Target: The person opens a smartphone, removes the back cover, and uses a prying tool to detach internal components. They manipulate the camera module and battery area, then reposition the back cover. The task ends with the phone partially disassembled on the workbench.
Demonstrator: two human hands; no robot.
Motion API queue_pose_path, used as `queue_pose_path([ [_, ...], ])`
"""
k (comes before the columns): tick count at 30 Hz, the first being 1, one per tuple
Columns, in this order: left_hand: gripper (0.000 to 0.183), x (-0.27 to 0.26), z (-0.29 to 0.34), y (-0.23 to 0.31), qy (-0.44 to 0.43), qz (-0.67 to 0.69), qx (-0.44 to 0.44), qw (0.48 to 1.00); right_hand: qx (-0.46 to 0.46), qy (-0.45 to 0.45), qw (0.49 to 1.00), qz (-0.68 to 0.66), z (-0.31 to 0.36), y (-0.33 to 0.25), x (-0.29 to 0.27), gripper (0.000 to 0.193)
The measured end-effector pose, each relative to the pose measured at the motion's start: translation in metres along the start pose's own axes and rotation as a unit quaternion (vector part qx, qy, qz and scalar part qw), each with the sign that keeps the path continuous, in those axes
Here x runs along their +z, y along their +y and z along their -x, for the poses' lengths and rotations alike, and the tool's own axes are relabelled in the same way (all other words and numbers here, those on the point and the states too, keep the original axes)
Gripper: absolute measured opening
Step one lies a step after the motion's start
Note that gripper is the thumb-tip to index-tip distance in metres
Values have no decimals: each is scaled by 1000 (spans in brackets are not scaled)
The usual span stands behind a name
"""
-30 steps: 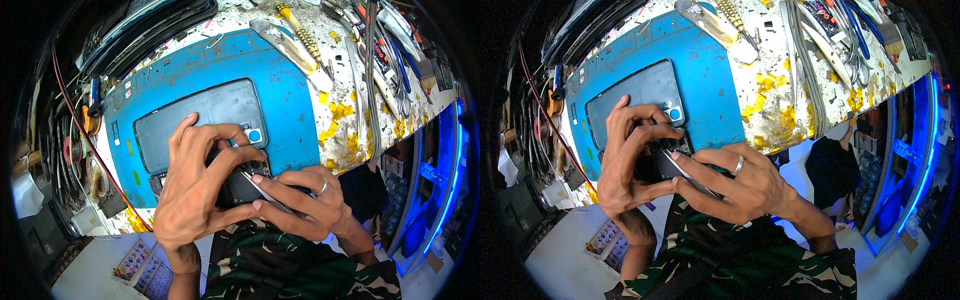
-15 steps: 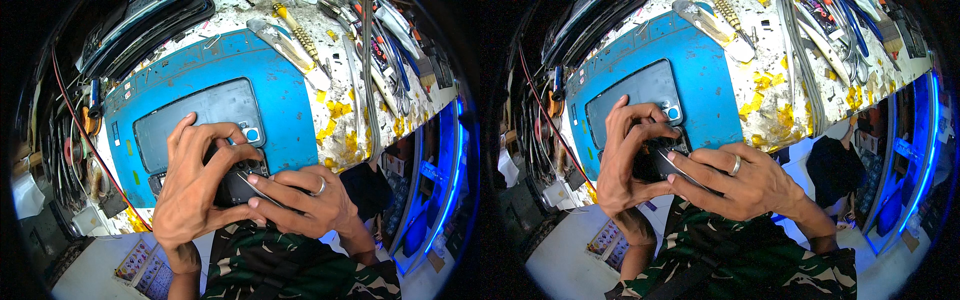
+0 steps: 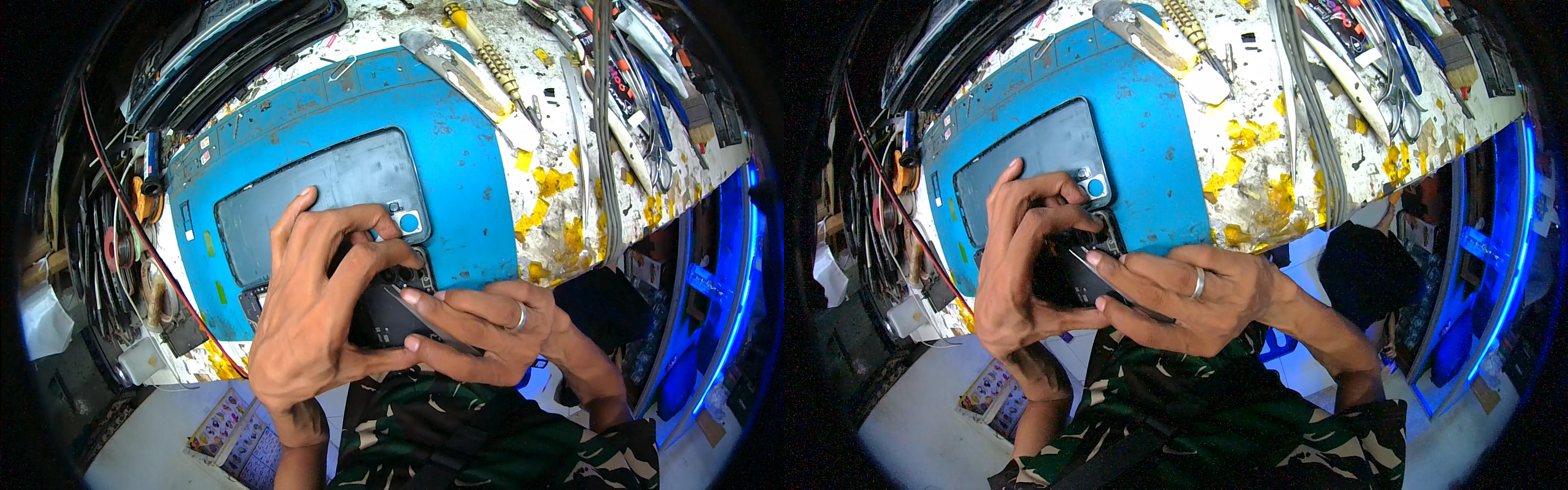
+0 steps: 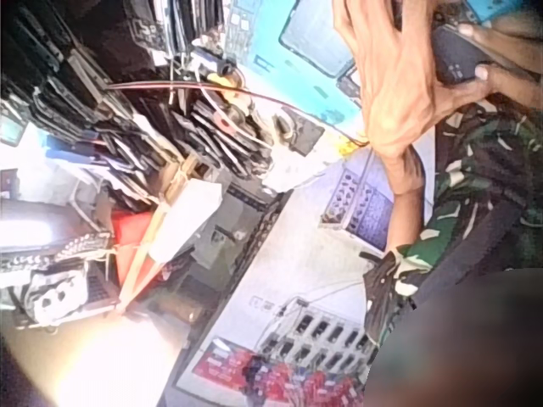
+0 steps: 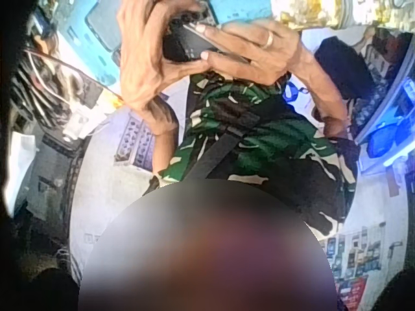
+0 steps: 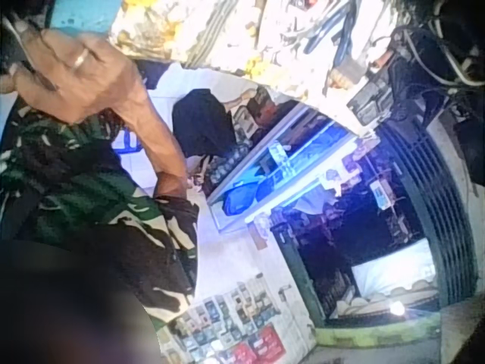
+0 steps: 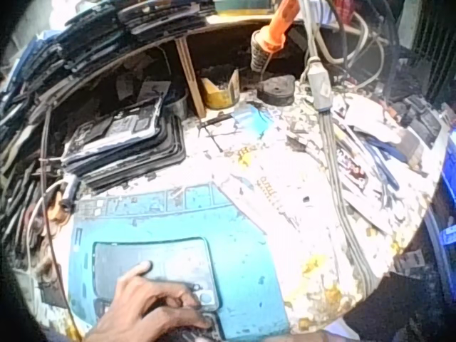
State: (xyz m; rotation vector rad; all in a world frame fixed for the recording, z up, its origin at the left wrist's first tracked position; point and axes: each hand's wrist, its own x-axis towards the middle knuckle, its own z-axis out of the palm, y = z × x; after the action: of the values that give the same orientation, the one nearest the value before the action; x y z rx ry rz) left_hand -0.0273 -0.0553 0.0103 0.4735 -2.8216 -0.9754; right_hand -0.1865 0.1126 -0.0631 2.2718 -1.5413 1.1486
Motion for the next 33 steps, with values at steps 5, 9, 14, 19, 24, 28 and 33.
queue_pose_path([
  [5, 75, 0, 0, -1, 2, -20, 15, 1000, 66, -62, 994, -64, -9, -4, -17, 26],
  [9, 76, 2, 0, -2, 6, -19, 18, 1000, 118, -69, 983, -122, -20, -8, -26, 29],
  [14, 74, 1, 0, -2, 9, -13, 14, 1000, 140, -81, 976, -149, -32, -5, -31, 29],
  [19, 73, 1, 0, -2, 7, -3, 10, 1000, 137, -95, 974, -152, -42, -6, -34, 27],
  [24, 76, 2, 0, -1, 17, -11, 16, 1000, 135, -94, 980, -110, -43, -13, -29, 31],
  [28, 75, 3, -1, 1, 25, -16, 13, 999, 114, -52, 987, -100, -35, -11, -14, 30],
  [33, 77, -1, -2, 3, 3, -14, 8, 1000, 136, -51, 977, -156, -32, -6, -19, 24],
])
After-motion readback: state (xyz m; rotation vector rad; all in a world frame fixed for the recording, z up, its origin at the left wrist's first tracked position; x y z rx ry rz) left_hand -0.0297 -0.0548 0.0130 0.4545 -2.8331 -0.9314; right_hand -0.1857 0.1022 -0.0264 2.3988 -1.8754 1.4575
